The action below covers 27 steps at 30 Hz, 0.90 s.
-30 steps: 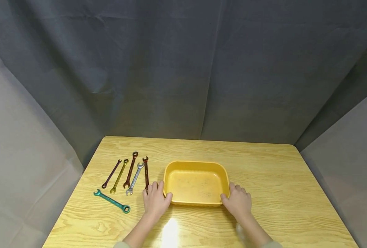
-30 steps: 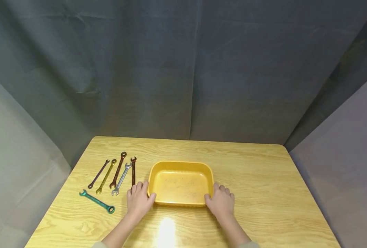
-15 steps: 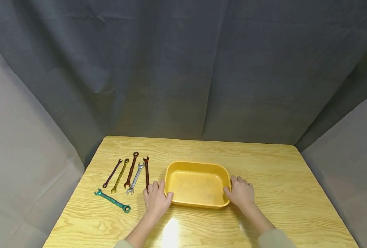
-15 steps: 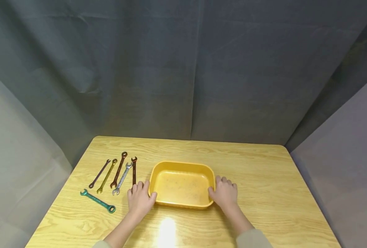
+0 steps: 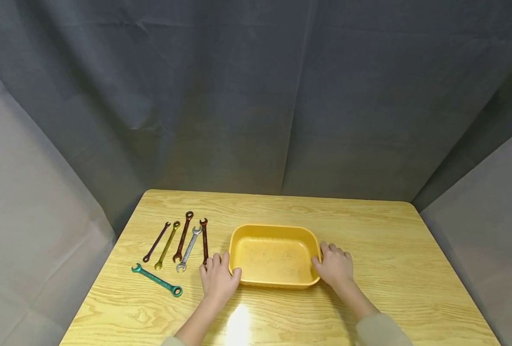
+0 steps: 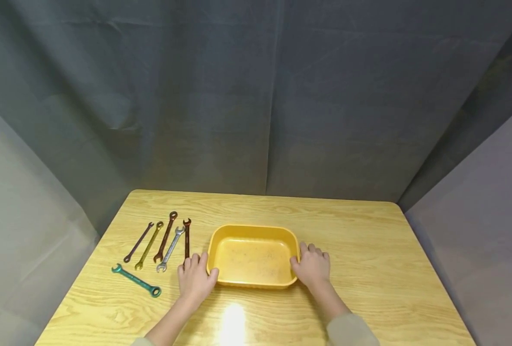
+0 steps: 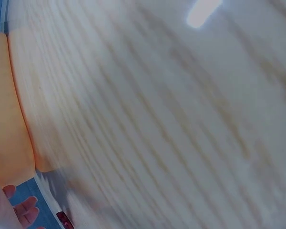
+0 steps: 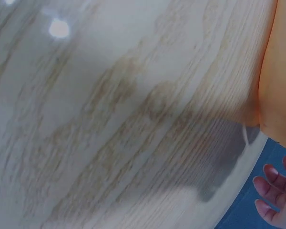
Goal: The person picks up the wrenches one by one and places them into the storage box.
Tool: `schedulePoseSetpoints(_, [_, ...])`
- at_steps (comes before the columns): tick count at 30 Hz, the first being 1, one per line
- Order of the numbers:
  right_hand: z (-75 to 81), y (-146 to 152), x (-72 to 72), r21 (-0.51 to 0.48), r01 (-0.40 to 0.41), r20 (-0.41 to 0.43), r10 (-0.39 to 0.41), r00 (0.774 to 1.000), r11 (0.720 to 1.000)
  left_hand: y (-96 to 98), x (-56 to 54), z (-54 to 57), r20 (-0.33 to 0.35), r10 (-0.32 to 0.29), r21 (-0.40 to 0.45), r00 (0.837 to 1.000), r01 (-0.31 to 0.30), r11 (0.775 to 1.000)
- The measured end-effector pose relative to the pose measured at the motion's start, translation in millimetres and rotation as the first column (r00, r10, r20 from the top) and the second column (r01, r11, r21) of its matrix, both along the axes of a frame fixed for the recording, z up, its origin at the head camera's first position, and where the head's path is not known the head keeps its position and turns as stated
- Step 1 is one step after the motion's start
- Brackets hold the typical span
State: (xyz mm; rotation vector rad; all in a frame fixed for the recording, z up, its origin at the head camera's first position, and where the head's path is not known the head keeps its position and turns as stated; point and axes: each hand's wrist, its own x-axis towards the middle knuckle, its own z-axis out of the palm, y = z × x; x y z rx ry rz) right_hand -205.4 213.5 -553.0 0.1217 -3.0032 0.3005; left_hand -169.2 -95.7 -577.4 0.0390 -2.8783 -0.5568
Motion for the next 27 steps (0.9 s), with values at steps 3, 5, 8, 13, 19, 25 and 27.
schedulePoseSetpoints(3, [-0.2,0.1,-0.5,0.005,0.001,0.022,-0.001,1.0,1.0,0.3,0.6,-0.4,-0.005,0.0,0.004,1.0,0.0,1.0])
schedulePoseSetpoints(5, [-0.3,0.0,0.0,0.011,0.001,0.034,-0.001,0.999,1.0,0.7,1.0,-0.7,-0.009,-0.001,0.01,1.0,0.001,1.0])
schedulePoseSetpoints(8, [0.0,-1.2,1.0,0.012,-0.001,0.04,0.0,0.999,1.0,0.7,1.5,-0.7,-0.012,0.001,0.017,1.0,0.0,1.0])
schedulePoseSetpoints(13, [0.1,-3.0,2.0,0.016,-0.006,0.047,0.006,0.999,1.0,0.1,2.1,-0.6,-0.007,0.008,0.02,1.0,-0.008,1.0])
schedulePoseSetpoints(19, [1.6,-4.0,2.1,0.025,-0.004,0.05,0.003,0.999,1.0,-0.2,2.7,0.5,-0.01,0.006,0.035,1.0,-0.005,0.999])
schedulePoseSetpoints(25, [3.0,-3.7,1.1,0.024,-0.009,0.043,0.008,0.999,1.0,-1.6,2.5,5.0,-0.009,-0.023,0.04,1.0,0.024,0.999])
schedulePoseSetpoints(27, [3.0,-3.5,0.8,0.027,-0.008,0.041,0.007,0.999,1.0,-2.8,2.2,6.4,0.003,-0.041,0.042,0.999,0.041,0.998])
